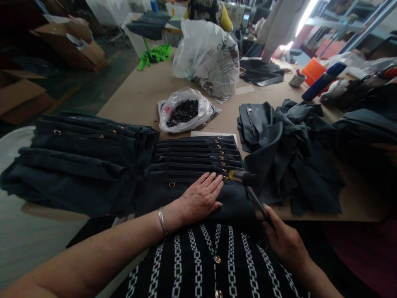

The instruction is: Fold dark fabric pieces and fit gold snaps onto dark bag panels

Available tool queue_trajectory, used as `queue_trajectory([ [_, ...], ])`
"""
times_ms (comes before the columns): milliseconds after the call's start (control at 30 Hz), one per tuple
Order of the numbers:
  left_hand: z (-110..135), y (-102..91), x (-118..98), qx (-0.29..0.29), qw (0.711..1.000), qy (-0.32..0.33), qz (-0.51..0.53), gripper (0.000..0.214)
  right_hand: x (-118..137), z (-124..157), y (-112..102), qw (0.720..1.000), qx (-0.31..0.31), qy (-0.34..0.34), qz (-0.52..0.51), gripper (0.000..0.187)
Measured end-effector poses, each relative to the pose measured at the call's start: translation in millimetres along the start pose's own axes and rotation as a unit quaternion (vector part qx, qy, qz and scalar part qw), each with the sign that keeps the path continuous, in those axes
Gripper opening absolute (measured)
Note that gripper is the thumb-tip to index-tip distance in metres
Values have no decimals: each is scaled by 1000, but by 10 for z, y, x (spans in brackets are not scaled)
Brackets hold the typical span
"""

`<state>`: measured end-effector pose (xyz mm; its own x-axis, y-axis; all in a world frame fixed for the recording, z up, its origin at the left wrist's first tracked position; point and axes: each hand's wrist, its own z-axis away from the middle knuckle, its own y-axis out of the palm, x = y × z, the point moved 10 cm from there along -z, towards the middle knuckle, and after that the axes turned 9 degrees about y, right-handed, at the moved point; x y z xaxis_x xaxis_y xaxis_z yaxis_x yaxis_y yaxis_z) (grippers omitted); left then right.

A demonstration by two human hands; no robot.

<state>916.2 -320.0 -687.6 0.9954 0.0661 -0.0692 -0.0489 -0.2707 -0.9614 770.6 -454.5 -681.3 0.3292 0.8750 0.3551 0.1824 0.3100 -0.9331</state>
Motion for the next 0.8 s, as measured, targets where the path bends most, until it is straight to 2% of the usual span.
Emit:
queue_trajectory([
  [100,6,2,20,-4,1000,-4,3,57,-55,-64,143,996,77,47,22,44],
  [133,9,6,26,-4,1000,-6,3,57,-71,-89,137,995,85,60,10,44],
  [233,15,1,28,-10,1000,-4,8,54,-154,-230,-23,993,56,98,-38,44],
  [333,25,-58,34,-22,1000,-8,19,52,-304,-497,-231,991,1,128,-31,50],
  [467,160,-224,131,-48,998,-40,32,49,-442,-898,-355,990,-40,107,85,50],
  [533,340,-349,224,-76,994,-63,40,45,-502,-1044,-320,978,-29,104,180,48],
  [600,620,-505,342,-125,985,-100,58,39,-468,-1168,-305,966,-27,89,241,47],
  [667,991,-635,482,-182,963,-166,112,32,-245,-1314,-333,970,-44,38,236,43],
  [700,1200,-648,556,-203,942,-213,160,29,-65,-1404,-347,975,-52,1,217,42],
  [733,1413,-603,619,-213,914,-267,220,27,146,-1508,-343,979,-51,-39,195,41],
  [800,1821,-337,652,-195,833,-376,355,30,621,-1760,-256,979,-21,-123,163,46],
])
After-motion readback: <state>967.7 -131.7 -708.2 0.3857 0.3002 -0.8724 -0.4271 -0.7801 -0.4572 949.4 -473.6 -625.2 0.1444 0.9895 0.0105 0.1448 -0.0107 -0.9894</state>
